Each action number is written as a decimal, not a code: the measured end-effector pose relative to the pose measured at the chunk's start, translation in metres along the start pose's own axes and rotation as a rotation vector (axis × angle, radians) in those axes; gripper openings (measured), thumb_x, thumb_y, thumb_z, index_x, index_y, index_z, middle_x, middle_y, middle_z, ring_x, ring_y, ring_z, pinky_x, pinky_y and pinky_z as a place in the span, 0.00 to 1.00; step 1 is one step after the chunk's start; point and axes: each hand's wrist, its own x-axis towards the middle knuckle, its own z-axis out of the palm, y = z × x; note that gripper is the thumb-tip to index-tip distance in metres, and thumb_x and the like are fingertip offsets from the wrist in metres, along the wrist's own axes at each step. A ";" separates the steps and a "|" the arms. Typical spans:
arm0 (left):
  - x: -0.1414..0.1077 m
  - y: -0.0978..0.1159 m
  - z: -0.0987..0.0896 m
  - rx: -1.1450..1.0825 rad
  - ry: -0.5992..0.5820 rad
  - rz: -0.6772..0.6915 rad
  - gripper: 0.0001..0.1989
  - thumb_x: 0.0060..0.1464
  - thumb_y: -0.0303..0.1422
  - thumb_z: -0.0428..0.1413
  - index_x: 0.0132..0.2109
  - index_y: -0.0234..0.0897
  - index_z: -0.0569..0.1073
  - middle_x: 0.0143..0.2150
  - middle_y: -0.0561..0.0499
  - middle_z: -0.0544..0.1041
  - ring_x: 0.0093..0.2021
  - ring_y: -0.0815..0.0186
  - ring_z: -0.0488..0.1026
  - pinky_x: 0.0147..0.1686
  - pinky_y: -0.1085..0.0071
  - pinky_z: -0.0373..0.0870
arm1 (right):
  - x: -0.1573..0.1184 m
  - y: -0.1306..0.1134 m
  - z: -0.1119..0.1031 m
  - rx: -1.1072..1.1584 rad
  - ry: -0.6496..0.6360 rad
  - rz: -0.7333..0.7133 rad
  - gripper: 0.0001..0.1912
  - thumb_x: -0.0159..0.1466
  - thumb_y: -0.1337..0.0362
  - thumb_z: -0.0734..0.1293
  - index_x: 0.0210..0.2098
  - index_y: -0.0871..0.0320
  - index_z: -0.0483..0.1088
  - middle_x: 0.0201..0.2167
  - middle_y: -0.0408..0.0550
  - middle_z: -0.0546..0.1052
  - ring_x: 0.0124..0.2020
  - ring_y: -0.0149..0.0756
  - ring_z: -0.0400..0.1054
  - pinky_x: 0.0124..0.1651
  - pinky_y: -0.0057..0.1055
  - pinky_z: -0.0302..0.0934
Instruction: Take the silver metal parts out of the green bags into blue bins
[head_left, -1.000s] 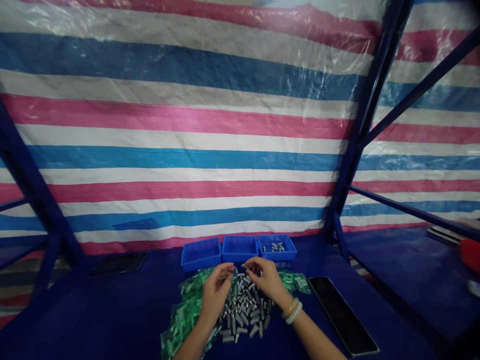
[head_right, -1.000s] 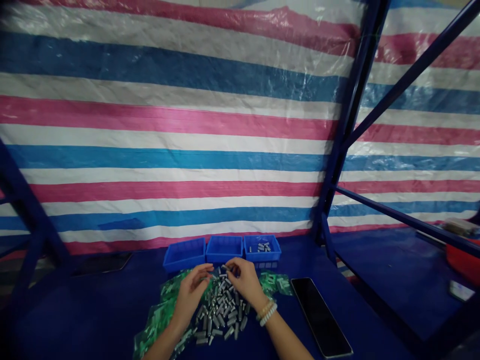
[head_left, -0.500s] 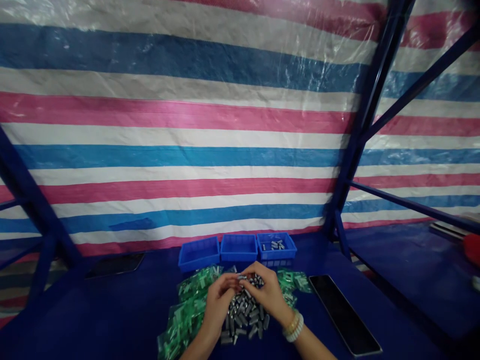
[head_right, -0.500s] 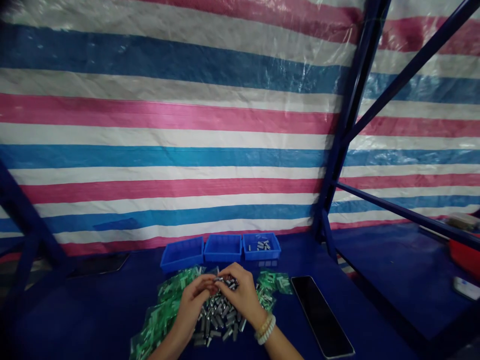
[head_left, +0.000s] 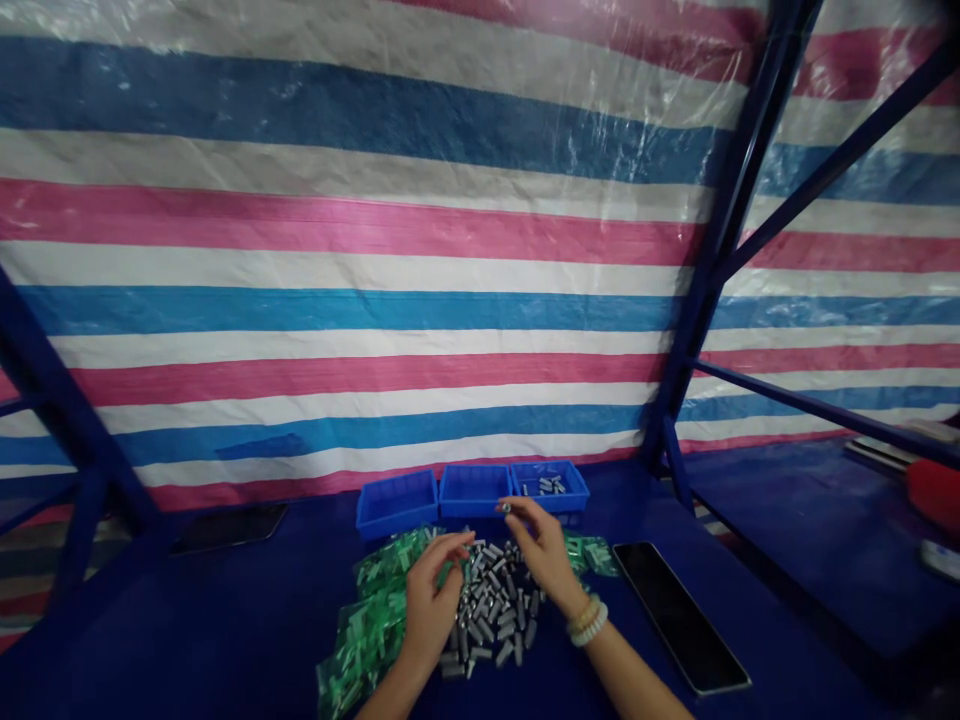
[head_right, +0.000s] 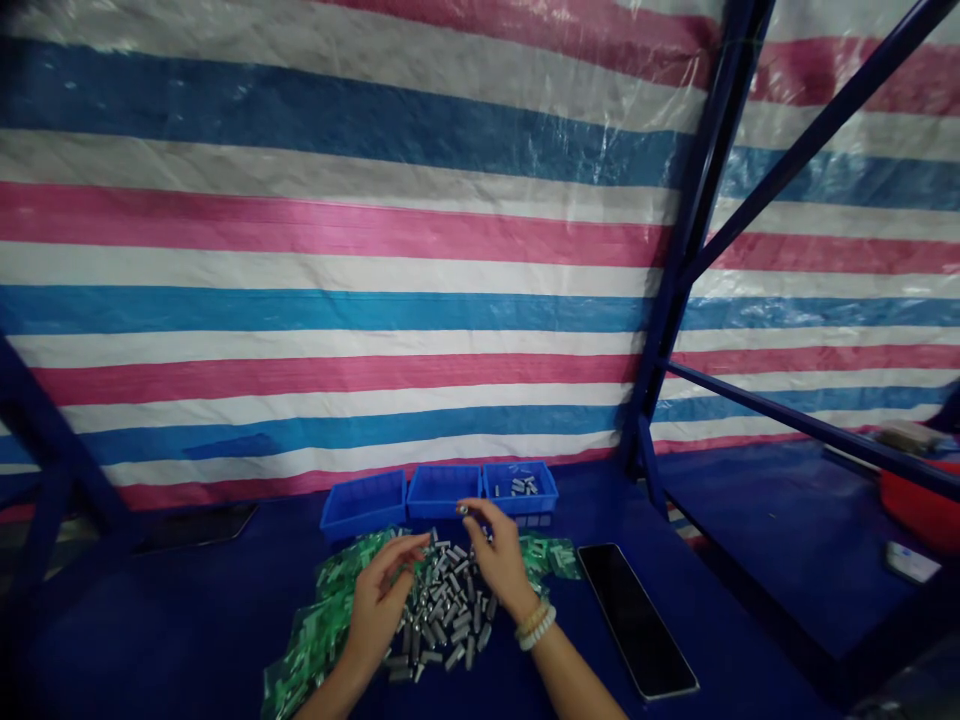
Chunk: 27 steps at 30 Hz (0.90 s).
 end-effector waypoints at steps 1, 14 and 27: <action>0.000 -0.002 0.000 0.007 0.003 0.003 0.17 0.48 0.25 0.52 0.43 0.39 0.79 0.38 0.48 0.79 0.37 0.61 0.75 0.42 0.64 0.71 | 0.009 0.003 -0.012 -0.113 0.049 -0.060 0.13 0.68 0.64 0.59 0.48 0.57 0.71 0.44 0.53 0.77 0.46 0.41 0.70 0.51 0.40 0.63; 0.009 -0.012 -0.011 -0.019 0.253 -0.134 0.11 0.48 0.33 0.56 0.39 0.36 0.78 0.37 0.46 0.80 0.37 0.59 0.76 0.43 0.63 0.71 | 0.026 0.017 0.014 -0.728 -0.619 -0.158 0.21 0.62 0.78 0.58 0.48 0.56 0.73 0.43 0.49 0.78 0.46 0.37 0.70 0.50 0.30 0.61; 0.009 -0.011 -0.011 -0.017 0.264 -0.157 0.12 0.46 0.31 0.56 0.39 0.36 0.78 0.36 0.46 0.80 0.37 0.58 0.77 0.43 0.62 0.73 | 0.026 0.025 0.022 -0.757 -0.638 -0.161 0.16 0.63 0.77 0.59 0.47 0.61 0.70 0.42 0.53 0.75 0.46 0.40 0.68 0.50 0.33 0.60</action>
